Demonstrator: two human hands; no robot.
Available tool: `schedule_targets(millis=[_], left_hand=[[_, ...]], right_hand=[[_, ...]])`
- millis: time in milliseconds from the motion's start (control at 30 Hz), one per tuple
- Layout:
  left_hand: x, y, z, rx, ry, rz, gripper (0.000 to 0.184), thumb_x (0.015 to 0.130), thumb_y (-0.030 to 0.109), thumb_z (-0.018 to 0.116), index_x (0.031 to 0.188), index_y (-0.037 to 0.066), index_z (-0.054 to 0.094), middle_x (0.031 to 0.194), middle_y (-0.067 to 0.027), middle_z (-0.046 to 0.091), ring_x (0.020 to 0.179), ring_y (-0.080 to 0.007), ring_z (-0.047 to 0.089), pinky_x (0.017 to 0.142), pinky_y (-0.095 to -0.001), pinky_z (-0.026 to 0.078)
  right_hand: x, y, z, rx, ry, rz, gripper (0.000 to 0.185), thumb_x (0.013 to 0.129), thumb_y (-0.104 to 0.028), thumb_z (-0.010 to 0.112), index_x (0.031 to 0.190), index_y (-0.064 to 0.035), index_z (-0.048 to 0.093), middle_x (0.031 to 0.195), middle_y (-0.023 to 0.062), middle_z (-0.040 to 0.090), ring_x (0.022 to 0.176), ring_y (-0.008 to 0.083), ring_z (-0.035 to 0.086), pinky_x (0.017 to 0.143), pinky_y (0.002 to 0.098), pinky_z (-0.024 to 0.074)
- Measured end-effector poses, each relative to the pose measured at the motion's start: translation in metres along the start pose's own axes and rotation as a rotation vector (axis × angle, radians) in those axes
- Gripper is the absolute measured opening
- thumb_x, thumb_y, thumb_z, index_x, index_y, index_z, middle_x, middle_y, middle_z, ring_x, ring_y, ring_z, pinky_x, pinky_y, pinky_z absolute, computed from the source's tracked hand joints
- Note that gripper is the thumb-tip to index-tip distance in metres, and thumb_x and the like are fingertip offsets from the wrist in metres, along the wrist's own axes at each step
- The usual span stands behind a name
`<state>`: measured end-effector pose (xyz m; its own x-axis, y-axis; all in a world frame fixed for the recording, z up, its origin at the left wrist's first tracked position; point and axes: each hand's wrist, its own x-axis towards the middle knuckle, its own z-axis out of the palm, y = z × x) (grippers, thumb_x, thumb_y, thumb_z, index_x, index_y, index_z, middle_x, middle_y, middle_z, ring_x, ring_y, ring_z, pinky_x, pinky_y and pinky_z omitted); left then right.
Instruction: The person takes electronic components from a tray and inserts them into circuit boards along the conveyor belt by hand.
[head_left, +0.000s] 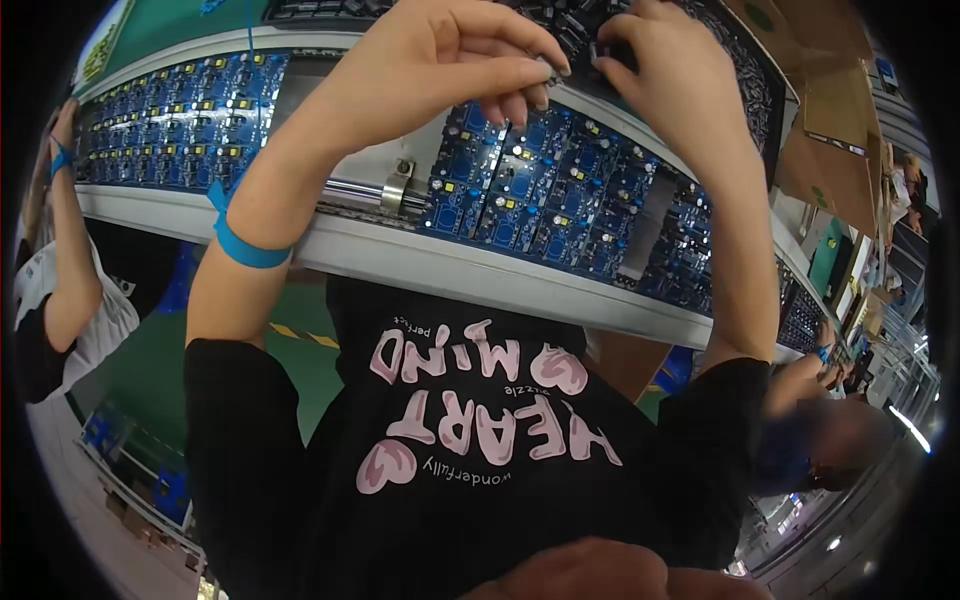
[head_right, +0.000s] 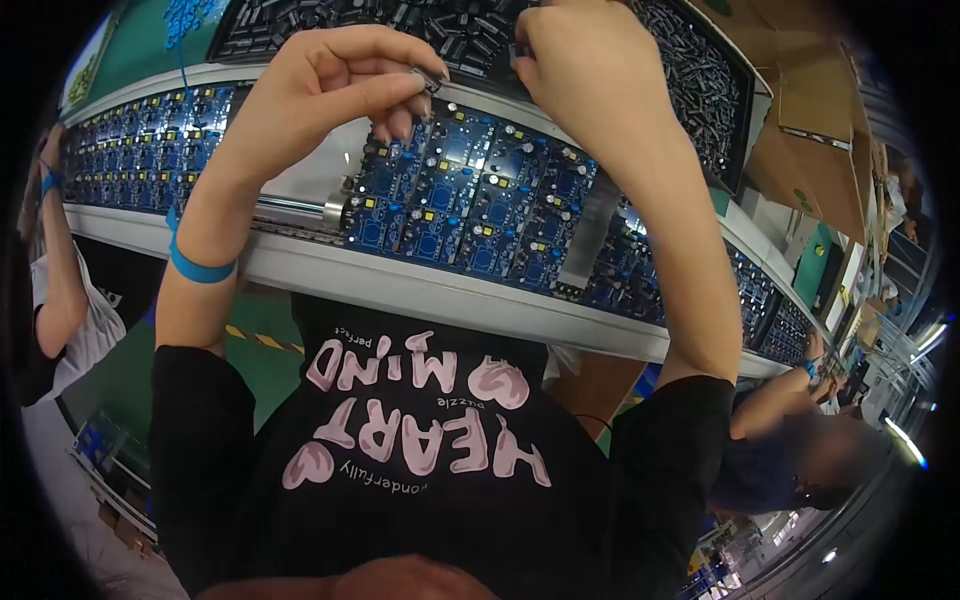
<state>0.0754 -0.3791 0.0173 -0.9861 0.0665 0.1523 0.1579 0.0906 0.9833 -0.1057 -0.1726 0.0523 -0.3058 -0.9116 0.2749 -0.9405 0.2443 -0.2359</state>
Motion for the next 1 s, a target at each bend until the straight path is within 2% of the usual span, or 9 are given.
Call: schedule_targets(millis=[33,167,500,700,733,767,833,867,1000], left_hand=[[0.0,-0.001,-0.001,-0.034,0.018,-0.02,0.025,0.102,0.017,0.062,0.122,0.003,0.068,0.092,-0.0057,0.073,0.076,-0.0081,0.069,0.069,-0.0218,0.057],[0.002,-0.004,0.0,-0.134,0.044,-0.043,0.025,0.101,0.015,0.063,0.122,0.003,0.068,0.093,-0.0073,0.073,0.077,-0.0087,0.069,0.069,-0.0218,0.056],[0.003,-0.014,-0.004,-0.086,0.058,-0.092,0.025,0.101,0.012,0.063,0.123,0.001,0.068,0.097,-0.008,0.073,0.082,-0.011,0.069,0.076,-0.0256,0.057],[0.001,-0.01,0.004,-0.035,0.058,-0.091,0.022,0.1,0.006,0.062,0.12,0.0,0.069,0.098,-0.0084,0.072,0.088,-0.0131,0.07,0.08,-0.0266,0.058],[0.0,-0.006,0.007,-0.034,0.057,-0.095,0.022,0.1,0.006,0.062,0.12,0.0,0.069,0.098,-0.0084,0.072,0.088,-0.0131,0.07,0.08,-0.0266,0.058],[0.001,0.0,0.01,-0.032,0.049,-0.102,0.022,0.099,0.004,0.062,0.119,-0.001,0.07,0.099,-0.0085,0.072,0.089,-0.0134,0.07,0.081,-0.0265,0.058],[0.002,0.007,0.018,-0.028,0.037,-0.114,0.021,0.099,0.003,0.062,0.118,-0.002,0.07,0.1,-0.0085,0.072,0.09,-0.0136,0.07,0.082,-0.0264,0.058],[0.003,0.009,0.022,0.04,0.034,-0.111,0.021,0.099,0.003,0.062,0.117,-0.002,0.07,0.102,-0.0085,0.072,0.091,-0.0136,0.07,0.082,-0.0263,0.058],[0.003,0.012,0.037,0.146,0.022,-0.121,0.02,0.098,0.003,0.063,0.116,-0.002,0.071,0.107,-0.0085,0.072,0.092,-0.0138,0.07,0.082,-0.0265,0.059]], right_hand=[[0.008,-0.002,0.008,0.038,0.001,0.007,0.018,0.095,-0.01,0.068,0.111,-0.0015,0.071,0.106,0.007,0.07,0.091,0.0159,0.068,0.08,0.0269,0.0535],[0.01,-0.001,0.01,0.204,-0.012,0.041,0.019,0.096,-0.011,0.067,0.112,-0.0016,0.071,0.106,0.0065,0.07,0.091,0.0152,0.068,0.08,0.0266,0.0535],[0.021,-0.009,0.017,0.598,0.002,0.191,0.019,0.098,-0.012,0.066,0.113,-0.002,0.07,0.106,0.0051,0.07,0.093,0.0137,0.068,0.081,0.0258,0.0537],[-0.032,0.004,-0.014,0.845,-0.039,0.219,0.019,0.099,-0.013,0.065,0.114,-0.0023,0.07,0.106,0.0043,0.07,0.093,0.0127,0.068,0.082,0.0253,0.0538],[-0.044,-0.005,-0.02,0.95,-0.026,0.245,0.021,0.102,-0.016,0.061,0.117,-0.0029,0.068,0.099,0.0025,0.069,0.09,0.01,0.067,0.081,0.0233,0.0534],[-0.055,-0.006,-0.025,0.955,-0.024,0.246,0.021,0.102,-0.016,0.061,0.117,-0.0029,0.068,0.099,0.0025,0.069,0.09,0.01,0.067,0.081,0.0233,0.0534],[-0.084,0.0,-0.029,1.289,-0.058,0.471,0.023,0.103,-0.019,0.06,0.117,-0.0036,0.07,0.095,0.0033,0.07,0.082,0.0087,0.067,0.078,0.0228,0.0555],[-0.095,0.003,-0.028,1.426,-0.042,0.496,0.023,0.103,-0.016,0.059,0.119,-0.0037,0.068,0.095,0.004,0.07,0.082,0.0086,0.067,0.077,0.022,0.0548],[-0.123,-0.001,-0.028,1.554,-0.026,0.602,0.024,0.103,-0.014,0.057,0.122,-0.0026,0.067,0.094,0.0038,0.069,0.083,0.0083,0.066,0.076,0.0217,0.0544]])
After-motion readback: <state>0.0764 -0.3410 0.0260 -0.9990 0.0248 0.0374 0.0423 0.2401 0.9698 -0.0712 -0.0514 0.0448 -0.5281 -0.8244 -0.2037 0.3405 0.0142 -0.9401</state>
